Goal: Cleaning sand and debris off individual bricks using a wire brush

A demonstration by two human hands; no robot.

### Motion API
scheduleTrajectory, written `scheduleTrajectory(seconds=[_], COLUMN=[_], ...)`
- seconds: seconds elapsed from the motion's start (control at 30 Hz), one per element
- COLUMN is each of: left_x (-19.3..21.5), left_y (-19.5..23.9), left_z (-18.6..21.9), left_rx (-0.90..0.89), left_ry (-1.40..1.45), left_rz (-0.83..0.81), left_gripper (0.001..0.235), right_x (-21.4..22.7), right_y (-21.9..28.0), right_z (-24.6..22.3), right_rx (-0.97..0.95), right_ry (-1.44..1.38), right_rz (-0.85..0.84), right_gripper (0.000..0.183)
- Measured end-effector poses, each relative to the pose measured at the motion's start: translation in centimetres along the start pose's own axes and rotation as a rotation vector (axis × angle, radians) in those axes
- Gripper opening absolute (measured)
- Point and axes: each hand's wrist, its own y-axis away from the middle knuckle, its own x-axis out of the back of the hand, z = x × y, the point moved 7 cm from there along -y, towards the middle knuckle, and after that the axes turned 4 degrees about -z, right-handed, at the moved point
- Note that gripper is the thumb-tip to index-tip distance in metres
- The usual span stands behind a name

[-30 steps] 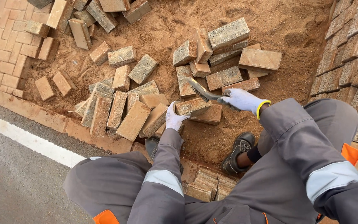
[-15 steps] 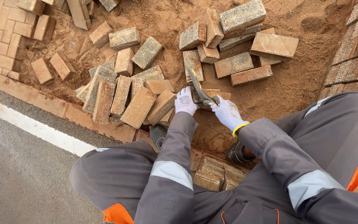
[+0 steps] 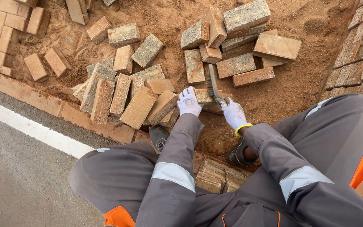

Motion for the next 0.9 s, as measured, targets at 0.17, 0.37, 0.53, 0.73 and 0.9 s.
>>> scheduleTrajectory(seconds=[0.17, 0.37, 0.53, 0.73, 0.9], left_x=[0.2, -0.4, 0.1, -1.3, -0.8], left_y=[0.2, 0.0, 0.1, 0.4, -0.3], left_z=[-0.1, -0.8, -0.4, -0.9, -1.0], left_rx=[0.007, 0.021, 0.017, 0.054, 0.045], left_ry=[-0.016, 0.008, -0.007, -0.031, 0.015], left_rz=[0.009, 0.007, -0.001, 0.017, 0.015], left_gripper=[0.102, 0.1, 0.109, 0.101, 0.11], right_x=[1.9, -1.0, 0.7, -1.1, -0.4], right_y=[-0.6, 2.5, 1.2, 2.4, -3.3], right_z=[1.1, -0.8, 2.0, -2.3, 7.0], right_rx=[-0.134, 0.007, -0.17, 0.089, -0.231], right_ry=[-0.035, -0.118, -0.067, -0.127, -0.044], right_rz=[0.012, -0.005, 0.033, -0.011, 0.019], right_gripper=[0.061, 0.054, 0.06, 0.049, 0.066])
